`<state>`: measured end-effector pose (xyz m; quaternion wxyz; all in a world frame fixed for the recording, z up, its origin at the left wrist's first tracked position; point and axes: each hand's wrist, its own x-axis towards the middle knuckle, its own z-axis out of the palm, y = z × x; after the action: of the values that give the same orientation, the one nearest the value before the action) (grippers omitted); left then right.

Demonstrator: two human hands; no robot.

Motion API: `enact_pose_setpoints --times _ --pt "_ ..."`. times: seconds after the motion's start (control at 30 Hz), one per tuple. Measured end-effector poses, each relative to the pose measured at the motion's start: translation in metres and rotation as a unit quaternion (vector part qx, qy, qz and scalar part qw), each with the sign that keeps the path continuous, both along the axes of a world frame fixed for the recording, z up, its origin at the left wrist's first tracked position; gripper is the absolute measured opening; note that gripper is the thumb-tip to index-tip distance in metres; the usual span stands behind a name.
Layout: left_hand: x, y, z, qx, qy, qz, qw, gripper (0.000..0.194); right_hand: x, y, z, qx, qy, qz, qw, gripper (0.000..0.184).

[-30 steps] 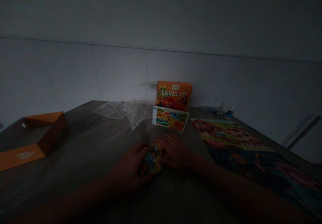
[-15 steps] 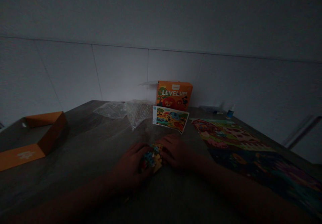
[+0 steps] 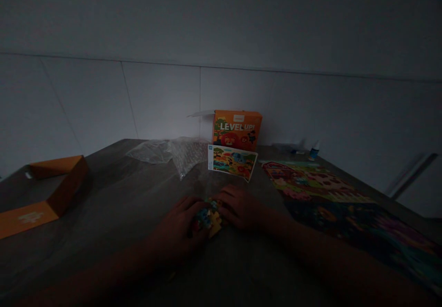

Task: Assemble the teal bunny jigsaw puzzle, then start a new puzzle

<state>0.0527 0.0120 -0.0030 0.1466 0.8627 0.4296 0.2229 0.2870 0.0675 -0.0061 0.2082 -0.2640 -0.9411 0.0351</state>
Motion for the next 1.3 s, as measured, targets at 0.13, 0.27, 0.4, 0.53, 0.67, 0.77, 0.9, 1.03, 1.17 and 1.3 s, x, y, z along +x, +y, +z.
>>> enact_pose_setpoints --times 0.13,0.27,0.4,0.53,0.67,0.77,0.9,1.03,1.17,1.3 --pt "-0.001 0.002 -0.002 -0.005 0.007 -0.003 1.000 0.039 0.001 0.001 -0.001 0.007 0.004 0.001 1.000 0.032" --pt "-0.001 0.003 -0.003 0.000 0.009 0.006 1.000 0.038 0.001 0.001 0.000 0.004 -0.001 -0.009 1.000 0.031" --pt "-0.001 0.003 -0.002 -0.003 0.012 0.009 1.000 0.041 0.001 0.002 0.000 0.010 0.005 -0.010 1.000 0.030" --pt "-0.001 0.003 -0.002 -0.010 0.009 0.009 1.000 0.039 0.001 0.003 -0.002 0.010 0.019 -0.003 1.000 0.031" --pt "-0.001 0.002 -0.003 -0.027 -0.008 0.035 0.999 0.043 0.002 0.004 -0.004 0.046 0.046 -0.005 0.998 0.033" --pt "-0.001 0.001 -0.003 -0.036 -0.023 0.059 0.997 0.050 0.002 0.004 -0.004 0.063 0.073 0.002 0.995 0.035" --pt "0.000 0.001 -0.001 -0.041 -0.029 0.048 0.998 0.044 0.003 0.003 -0.006 0.056 0.093 0.010 0.994 0.035" --pt "0.000 0.001 -0.002 -0.044 -0.038 0.037 0.998 0.042 0.004 0.003 -0.010 0.074 0.120 0.016 0.990 0.034" --pt "-0.001 0.001 -0.004 -0.041 -0.046 0.050 0.997 0.051 0.003 0.004 -0.013 0.085 0.135 0.010 0.987 0.034" --pt "-0.001 0.001 -0.004 -0.041 -0.044 0.061 0.996 0.057 0.003 0.004 -0.012 0.116 0.167 0.018 0.979 0.031"
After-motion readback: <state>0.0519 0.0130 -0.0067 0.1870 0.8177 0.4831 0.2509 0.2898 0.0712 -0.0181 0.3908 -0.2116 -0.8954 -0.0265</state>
